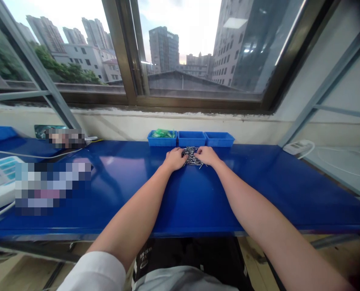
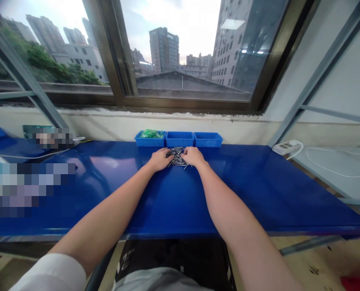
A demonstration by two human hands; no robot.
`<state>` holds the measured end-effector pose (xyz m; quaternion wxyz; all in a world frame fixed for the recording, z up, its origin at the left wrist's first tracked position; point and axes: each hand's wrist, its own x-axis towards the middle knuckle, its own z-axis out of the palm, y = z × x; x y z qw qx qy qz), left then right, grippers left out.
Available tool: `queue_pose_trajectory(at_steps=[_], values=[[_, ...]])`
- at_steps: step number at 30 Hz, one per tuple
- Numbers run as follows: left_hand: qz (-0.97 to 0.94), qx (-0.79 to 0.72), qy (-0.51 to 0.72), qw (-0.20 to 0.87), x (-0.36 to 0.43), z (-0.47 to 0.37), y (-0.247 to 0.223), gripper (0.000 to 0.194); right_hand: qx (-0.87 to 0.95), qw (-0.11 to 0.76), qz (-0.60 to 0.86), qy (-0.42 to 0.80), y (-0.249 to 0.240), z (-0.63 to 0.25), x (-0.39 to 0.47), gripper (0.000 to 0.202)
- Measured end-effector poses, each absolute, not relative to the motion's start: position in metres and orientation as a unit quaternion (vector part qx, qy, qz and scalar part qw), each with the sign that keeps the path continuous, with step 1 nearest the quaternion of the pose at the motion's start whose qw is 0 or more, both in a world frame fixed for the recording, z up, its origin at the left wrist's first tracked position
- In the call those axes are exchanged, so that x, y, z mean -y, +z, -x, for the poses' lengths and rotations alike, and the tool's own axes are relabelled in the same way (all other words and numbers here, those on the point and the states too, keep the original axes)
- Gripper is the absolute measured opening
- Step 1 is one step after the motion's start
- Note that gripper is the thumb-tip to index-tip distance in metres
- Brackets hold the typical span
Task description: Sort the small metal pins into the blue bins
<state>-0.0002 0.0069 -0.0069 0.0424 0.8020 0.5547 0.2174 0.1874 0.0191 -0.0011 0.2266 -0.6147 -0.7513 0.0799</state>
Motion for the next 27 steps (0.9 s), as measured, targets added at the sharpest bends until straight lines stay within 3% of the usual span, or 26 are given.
queue_pose_trajectory(at_steps=[6, 16, 21, 27], values=[[-0.809, -0.553, 0.196, 0.046, -0.006, -0.001, -0.006, 0.044, 0.752, 0.221, 0.613, 0.1, -0.003, -0.186, -0.021, 0.021], [-0.805, -0.518, 0.28, 0.073, 0.002, -0.003, 0.002, 0.038, 0.692, 0.418, 0.543, 0.227, -0.003, -0.193, -0.025, 0.033], [-0.823, -0.47, 0.311, 0.074, 0.006, -0.006, 0.008, 0.043, 0.635, 0.529, 0.429, 0.365, 0.004, -0.176, -0.018, 0.039], [-0.808, -0.458, 0.355, 0.104, 0.003, -0.004, 0.01, 0.03, 0.586, 0.538, 0.394, 0.46, 0.01, -0.169, -0.01, 0.039]])
